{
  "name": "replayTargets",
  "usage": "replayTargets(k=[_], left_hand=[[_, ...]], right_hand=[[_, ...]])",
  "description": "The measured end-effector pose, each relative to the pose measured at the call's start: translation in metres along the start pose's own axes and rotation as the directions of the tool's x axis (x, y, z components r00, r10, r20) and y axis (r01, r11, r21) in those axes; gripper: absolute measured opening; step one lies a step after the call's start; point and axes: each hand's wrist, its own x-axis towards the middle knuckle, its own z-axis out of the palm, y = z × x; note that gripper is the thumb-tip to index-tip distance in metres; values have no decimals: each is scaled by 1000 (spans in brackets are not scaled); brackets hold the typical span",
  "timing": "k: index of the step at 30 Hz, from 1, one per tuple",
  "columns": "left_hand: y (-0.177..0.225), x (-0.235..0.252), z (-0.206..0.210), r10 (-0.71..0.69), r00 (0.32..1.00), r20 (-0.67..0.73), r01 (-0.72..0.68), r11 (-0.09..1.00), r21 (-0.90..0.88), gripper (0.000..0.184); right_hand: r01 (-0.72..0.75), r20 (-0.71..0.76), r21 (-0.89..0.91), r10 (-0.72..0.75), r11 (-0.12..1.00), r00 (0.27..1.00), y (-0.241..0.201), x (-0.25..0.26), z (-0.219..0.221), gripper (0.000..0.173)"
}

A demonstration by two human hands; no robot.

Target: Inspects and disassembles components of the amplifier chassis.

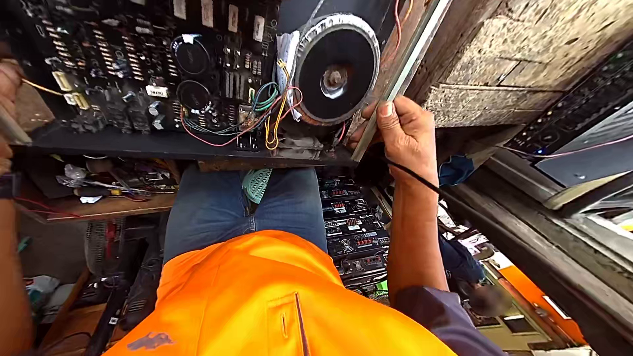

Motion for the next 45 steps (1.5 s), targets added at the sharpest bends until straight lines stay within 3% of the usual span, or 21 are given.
replayTargets(k=[2,4,6,14,18,22,24,26,27,29,32,36,41,43,45], left_hand=[[63,-44,31,-42,999,25,45,986,-161,22],[79,-58,45,-47,998,42,56,963,-263,31],[66,-56,42,-8,994,106,38,959,-281,39],[57,-61,42,-31,994,101,62,946,-320,44],[59,-98,51,-70,997,33,75,983,-167,53],[46,-133,58,-78,993,89,96,970,-222,67],[36,-143,61,-76,996,38,84,948,-306,62],[29,-153,75,-104,987,-123,55,935,-351,39],[27,-158,85,-132,971,-201,59,940,-335,30],[20,-170,108,-152,958,-245,97,971,-220,45],[2,-186,136,-24,993,-119,29,999,40,41],[-2,-192,165,153,988,-18,-135,916,378,49],[-5,-194,158,278,958,74,-269,775,572,31],[-8,-197,151,261,955,142,-295,775,558,37],[-8,-200,149,274,946,173,-324,771,548,44]], right_hand=[[54,10,-71,-54,996,998,-2,19,-11,30],[108,21,-122,-106,987,994,-5,37,-19,32],[157,29,-154,-154,976,988,-8,54,-25,33],[229,13,-72,-229,971,973,-5,70,-25,35],[112,-11,176,-112,978,994,8,56,-31,42],[-26,65,317,6,948,998,28,26,-41,36],[19,94,408,-63,913,994,38,15,-47,34],[114,63,357,-146,927,987,45,3,-50,32],[161,67,303,-189,939,980,49,-4,-50,34],[218,162,190,-250,957,955,54,-26,-50,34],[262,307,11,-252,965,918,68,-48,-46,30],[131,347,-317,-14,939,938,85,-72,-46,37],[-186,387,-414,358,891,850,111,-92,-33,31],[-253,355,-384,395,888,848,124,-91,-18,30],[-249,257,-339,344,907,903,134,-90,0,25]])
